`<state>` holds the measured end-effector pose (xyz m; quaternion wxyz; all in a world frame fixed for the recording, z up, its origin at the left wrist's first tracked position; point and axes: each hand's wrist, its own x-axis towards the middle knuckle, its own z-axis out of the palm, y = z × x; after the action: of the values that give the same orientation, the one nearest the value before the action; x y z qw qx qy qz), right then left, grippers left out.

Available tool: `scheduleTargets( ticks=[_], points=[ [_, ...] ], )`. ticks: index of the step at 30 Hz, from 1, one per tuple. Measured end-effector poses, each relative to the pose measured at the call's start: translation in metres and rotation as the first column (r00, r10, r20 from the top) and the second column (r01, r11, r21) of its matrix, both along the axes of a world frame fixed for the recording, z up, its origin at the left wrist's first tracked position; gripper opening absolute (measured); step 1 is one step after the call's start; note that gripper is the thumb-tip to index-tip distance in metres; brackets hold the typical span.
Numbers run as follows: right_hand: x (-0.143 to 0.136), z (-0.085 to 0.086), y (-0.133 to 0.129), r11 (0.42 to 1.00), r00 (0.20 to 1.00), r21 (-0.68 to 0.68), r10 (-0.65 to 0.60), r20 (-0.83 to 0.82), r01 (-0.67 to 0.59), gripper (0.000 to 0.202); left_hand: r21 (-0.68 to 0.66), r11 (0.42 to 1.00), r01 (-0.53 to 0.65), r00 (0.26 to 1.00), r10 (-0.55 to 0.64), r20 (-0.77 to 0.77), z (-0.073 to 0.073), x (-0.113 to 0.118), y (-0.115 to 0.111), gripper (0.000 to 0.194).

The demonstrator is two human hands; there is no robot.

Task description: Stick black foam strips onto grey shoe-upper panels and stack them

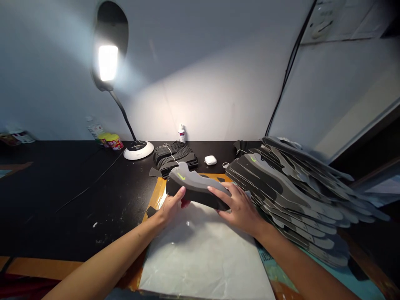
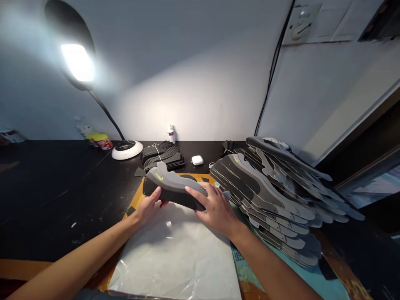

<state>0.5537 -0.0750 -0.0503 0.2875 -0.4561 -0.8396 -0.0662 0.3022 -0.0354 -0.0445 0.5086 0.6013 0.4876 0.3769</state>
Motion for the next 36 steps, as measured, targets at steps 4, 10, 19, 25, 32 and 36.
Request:
scheduleTargets(
  ticks=[4,10,19,25,32,36],
  points=[
    [0.002,0.001,0.001,0.997,0.998,-0.054,-0.048,-0.045,0.046,0.071,0.081,0.996,-0.023,0.998,0.018,0.067,-0.004,-0.001,0.007,0.075],
    [0.002,0.000,0.002,0.997,0.997,-0.072,-0.040,-0.062,0.036,0.071,0.126,0.984,-0.124,0.973,0.096,0.210,-0.003,-0.001,0.010,0.070],
    [0.006,-0.006,0.006,0.991,0.991,-0.121,-0.078,-0.110,0.064,0.071,0.150,0.977,-0.154,0.948,0.103,0.300,-0.003,0.000,0.020,0.070],
    [0.003,-0.009,0.004,0.994,0.990,-0.062,-0.101,-0.097,0.095,0.071,0.101,0.994,0.041,0.985,-0.057,0.166,-0.005,-0.001,0.017,0.073],
    [-0.003,-0.006,0.000,0.999,0.996,0.007,-0.040,-0.079,0.040,0.062,0.085,0.995,0.058,0.995,-0.064,0.074,-0.010,-0.003,0.012,0.071],
    [-0.016,-0.003,-0.008,0.999,0.998,0.033,-0.005,-0.058,0.007,0.058,-0.006,0.990,0.138,0.990,-0.138,-0.008,-0.014,-0.004,0.001,0.068]
  ],
)
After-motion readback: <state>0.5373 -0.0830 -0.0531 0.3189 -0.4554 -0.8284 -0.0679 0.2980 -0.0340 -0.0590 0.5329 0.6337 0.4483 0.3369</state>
